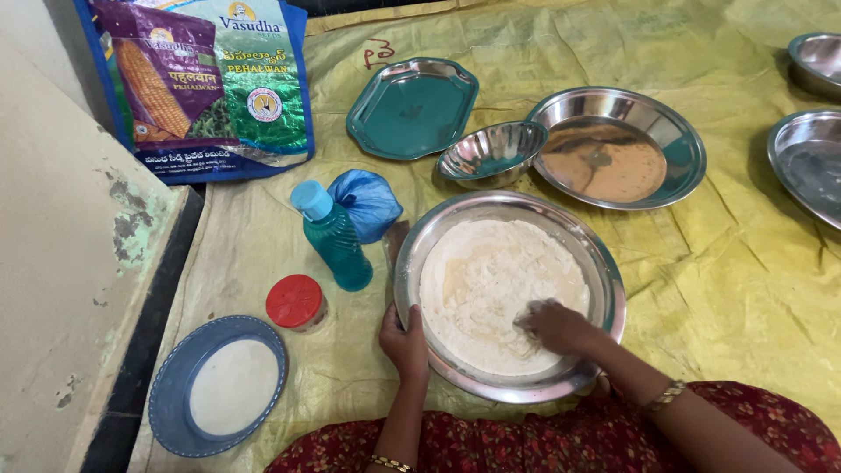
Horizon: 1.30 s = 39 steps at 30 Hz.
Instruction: The person kneads a white dough mixture in a large metal bowl using their right hand. They add water from a blue bottle and continue mixing until the dough becomes more cohesive.
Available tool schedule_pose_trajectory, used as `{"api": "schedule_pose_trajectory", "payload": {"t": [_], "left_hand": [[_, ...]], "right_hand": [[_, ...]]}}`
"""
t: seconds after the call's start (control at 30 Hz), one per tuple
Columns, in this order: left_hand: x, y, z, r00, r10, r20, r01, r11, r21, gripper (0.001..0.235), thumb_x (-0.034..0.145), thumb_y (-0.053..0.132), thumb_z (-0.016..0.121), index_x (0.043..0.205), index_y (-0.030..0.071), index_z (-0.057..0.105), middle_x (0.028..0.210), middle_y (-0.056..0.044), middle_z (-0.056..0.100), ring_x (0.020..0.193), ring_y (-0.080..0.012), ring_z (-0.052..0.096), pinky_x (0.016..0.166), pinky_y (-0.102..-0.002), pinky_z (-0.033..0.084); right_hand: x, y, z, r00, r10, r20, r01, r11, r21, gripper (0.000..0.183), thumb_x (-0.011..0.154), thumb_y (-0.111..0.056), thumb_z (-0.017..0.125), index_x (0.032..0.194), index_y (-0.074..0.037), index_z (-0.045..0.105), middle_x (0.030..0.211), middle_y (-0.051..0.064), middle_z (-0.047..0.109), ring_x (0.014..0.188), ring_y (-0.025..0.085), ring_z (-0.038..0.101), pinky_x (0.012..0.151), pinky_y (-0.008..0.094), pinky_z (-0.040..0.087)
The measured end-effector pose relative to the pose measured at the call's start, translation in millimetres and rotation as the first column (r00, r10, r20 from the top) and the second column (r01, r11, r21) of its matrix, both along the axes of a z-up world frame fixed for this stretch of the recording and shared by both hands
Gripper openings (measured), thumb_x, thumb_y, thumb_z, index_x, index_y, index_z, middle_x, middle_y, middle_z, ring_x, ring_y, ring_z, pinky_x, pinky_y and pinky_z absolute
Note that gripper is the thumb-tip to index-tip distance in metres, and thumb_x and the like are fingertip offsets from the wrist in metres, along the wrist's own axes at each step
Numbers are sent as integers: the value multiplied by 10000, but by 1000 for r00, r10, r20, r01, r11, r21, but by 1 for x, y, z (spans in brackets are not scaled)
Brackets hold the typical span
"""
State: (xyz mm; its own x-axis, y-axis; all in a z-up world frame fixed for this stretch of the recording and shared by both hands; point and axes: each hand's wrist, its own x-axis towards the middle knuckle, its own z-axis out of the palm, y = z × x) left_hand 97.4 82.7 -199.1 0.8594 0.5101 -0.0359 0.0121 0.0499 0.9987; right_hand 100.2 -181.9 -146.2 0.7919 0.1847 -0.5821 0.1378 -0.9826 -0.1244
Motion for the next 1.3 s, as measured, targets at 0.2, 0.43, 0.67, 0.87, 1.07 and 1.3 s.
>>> {"api": "schedule_pose_trajectory", "payload": {"t": [0.2, 0.43, 0.67, 0.87, 1.07, 1.3], "left_hand": [[1, 2, -10, 999, -9, 48, 7, 999, 43, 389, 901, 117, 710, 1250, -54, 688, 1074, -160, 783, 908, -216, 737, 823, -348, 566], [3, 6, -13, 995, -50, 86, 44, 996, 73, 400, 902, 136, 721, 1255, -46, 671, 1093, -159, 770, 953, -241, 729, 856, -353, 561], [-26, -12, 15, 978, 50, 203, -178, 705, 686, 377, 896, 193, 726, 1190, -31, 647, 1178, -212, 625, 1108, -329, 586, 874, -461, 514], [-131, -107, -9, 753, -642, -145, 502, 417, 758, 91, 960, 41, 635, 1016, 67, 702, 868, -131, 714, 773, -269, 694, 669, -415, 573], [-134, -199, -73, 459, -830, -317, 880, 376, 289, 140, 937, 71, 659, 1068, 35, 694, 980, -178, 713, 897, -290, 690, 809, -440, 555], [-142, -272, -110, 75, -983, -165, 996, 80, -28, 170, 938, 89, 651, 1095, 35, 685, 1021, -183, 700, 939, -296, 675, 837, -443, 540]], "right_hand": [[37, 8, -52, 971, -45, 236, 20, 994, 108, 358, 975, -219, 525, 1295, -278, 676, 1339, 49, 568, 1286, 286, 519, 1058, 501, 492], [43, 5, -85, 949, -142, 281, 72, 967, 245, 415, 960, -214, 513, 1361, -252, 615, 1387, 93, 533, 1292, 366, 490, 1056, 540, 469], [33, 0, -100, 955, -39, 294, -4, 989, 145, 363, 923, -222, 543, 1261, -196, 673, 1333, 110, 584, 1246, 360, 553, 1018, 504, 499], [65, -27, -103, 985, 6, 174, -53, 962, 267, 418, 936, -262, 530, 1322, -164, 658, 1315, 137, 653, 1186, 333, 637, 1052, 437, 494], [69, -23, -107, 984, 121, 134, -145, 972, 187, 519, 962, -382, 564, 1386, -83, 569, 1397, 177, 582, 1282, 358, 552, 1097, 451, 436], [55, -14, -101, 956, 102, 275, -157, 969, 189, 478, 945, -397, 545, 1323, -114, 620, 1301, 192, 629, 1209, 382, 588, 1048, 476, 458]]}}
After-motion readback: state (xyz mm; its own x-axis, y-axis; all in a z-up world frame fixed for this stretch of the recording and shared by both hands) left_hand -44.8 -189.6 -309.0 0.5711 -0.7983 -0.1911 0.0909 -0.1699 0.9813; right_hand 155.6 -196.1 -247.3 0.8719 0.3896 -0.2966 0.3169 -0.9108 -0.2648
